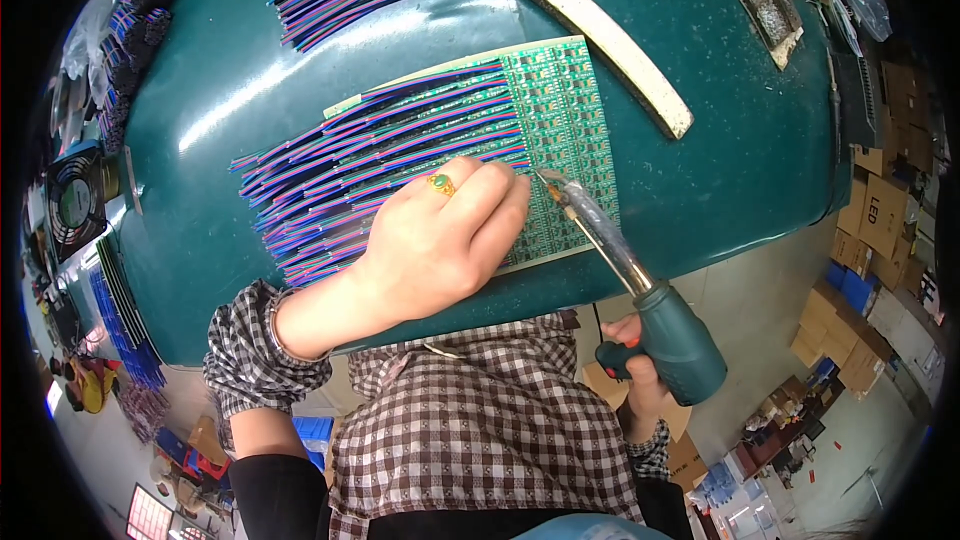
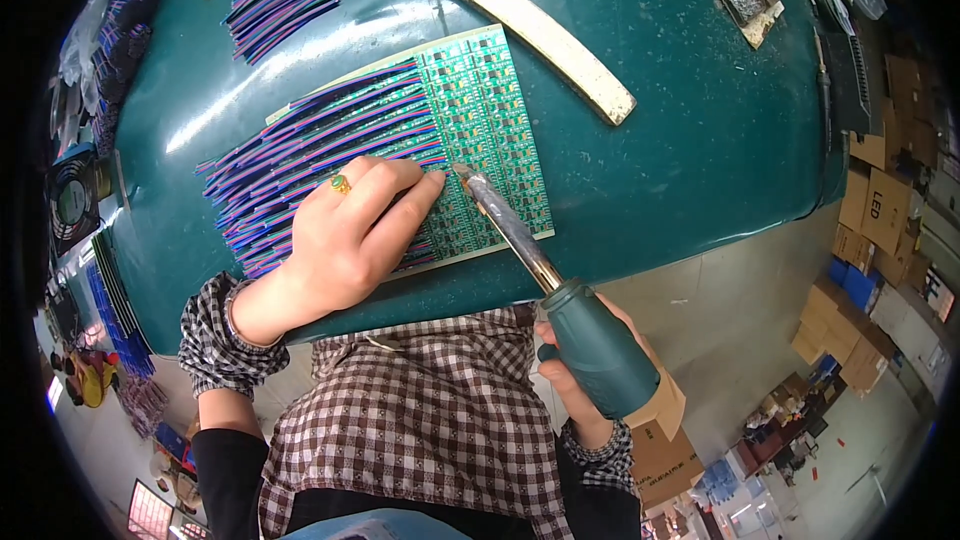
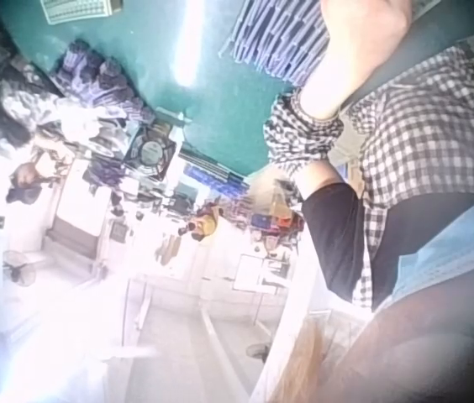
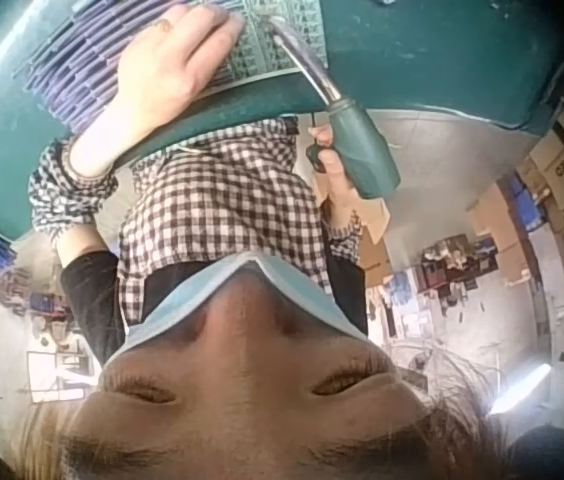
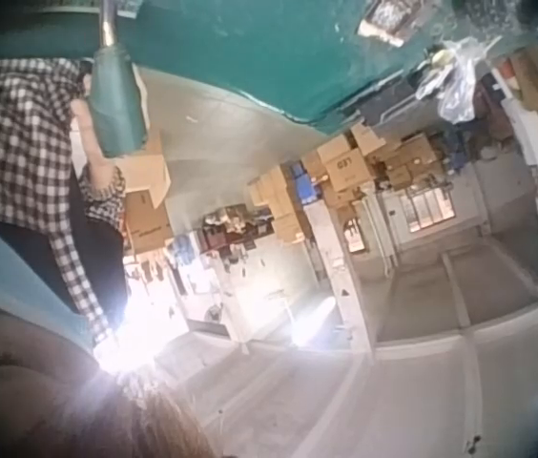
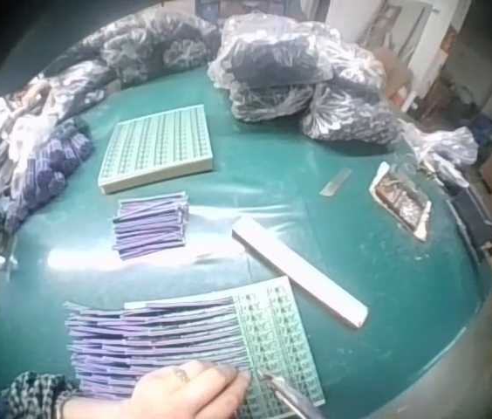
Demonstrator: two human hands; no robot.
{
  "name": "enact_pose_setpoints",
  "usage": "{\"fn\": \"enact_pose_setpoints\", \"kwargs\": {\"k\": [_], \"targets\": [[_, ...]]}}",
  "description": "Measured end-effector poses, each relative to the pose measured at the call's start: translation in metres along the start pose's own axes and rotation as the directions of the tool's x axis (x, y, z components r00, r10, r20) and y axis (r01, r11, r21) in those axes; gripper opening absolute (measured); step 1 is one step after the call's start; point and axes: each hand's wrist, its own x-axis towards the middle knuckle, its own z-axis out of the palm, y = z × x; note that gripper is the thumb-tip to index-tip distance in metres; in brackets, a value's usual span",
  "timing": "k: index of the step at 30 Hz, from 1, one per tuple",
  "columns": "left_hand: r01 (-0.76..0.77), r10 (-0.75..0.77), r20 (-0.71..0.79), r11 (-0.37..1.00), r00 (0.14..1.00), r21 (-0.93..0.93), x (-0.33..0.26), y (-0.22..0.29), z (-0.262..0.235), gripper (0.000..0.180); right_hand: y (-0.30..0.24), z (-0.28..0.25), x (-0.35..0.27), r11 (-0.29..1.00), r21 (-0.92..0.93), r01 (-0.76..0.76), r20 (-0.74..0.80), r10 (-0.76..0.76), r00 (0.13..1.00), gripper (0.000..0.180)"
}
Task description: The person solders electrical connections onto a series of LED circuit board panels at an industrial workbench. This is done using a soldering iron to connect wiring bundles to the circuit boards.
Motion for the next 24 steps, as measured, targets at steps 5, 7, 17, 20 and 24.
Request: {"fn": "enact_pose_setpoints", "kwargs": {"k": [5,7,17,20,24], "targets": [[-0.005,0.005,-0.007,1.000,1.000,0.009,0.000,0.000,0.002,0.037,-0.003,0.007,0.003,0.997,0.071,-0.016,-0.024,0.018,1.000,0.079],[-0.001,0.001,-0.004,1.000,1.000,0.007,0.000,0.000,0.002,0.037,-0.003,0.007,0.004,0.999,0.036,0.008,-0.011,-0.007,1.000,0.080],[-0.011,0.011,0.000,1.000,1.000,0.010,0.000,-0.001,0.004,0.038,0.004,0.004,0.001,1.000,0.029,-0.010,-0.031,0.011,0.999,0.080],[-0.005,0.005,0.010,1.000,1.000,0.012,0.000,-0.001,0.003,0.038,0.008,0.000,0.000,0.997,-0.077,0.019,-0.012,-0.020,1.000,0.079],[-0.010,0.010,0.005,1.000,1.000,0.015,0.000,0.000,0.004,0.038,0.007,-0.001,0.001,0.993,-0.102,0.055,0.008,-0.054,0.999,0.076]]}}
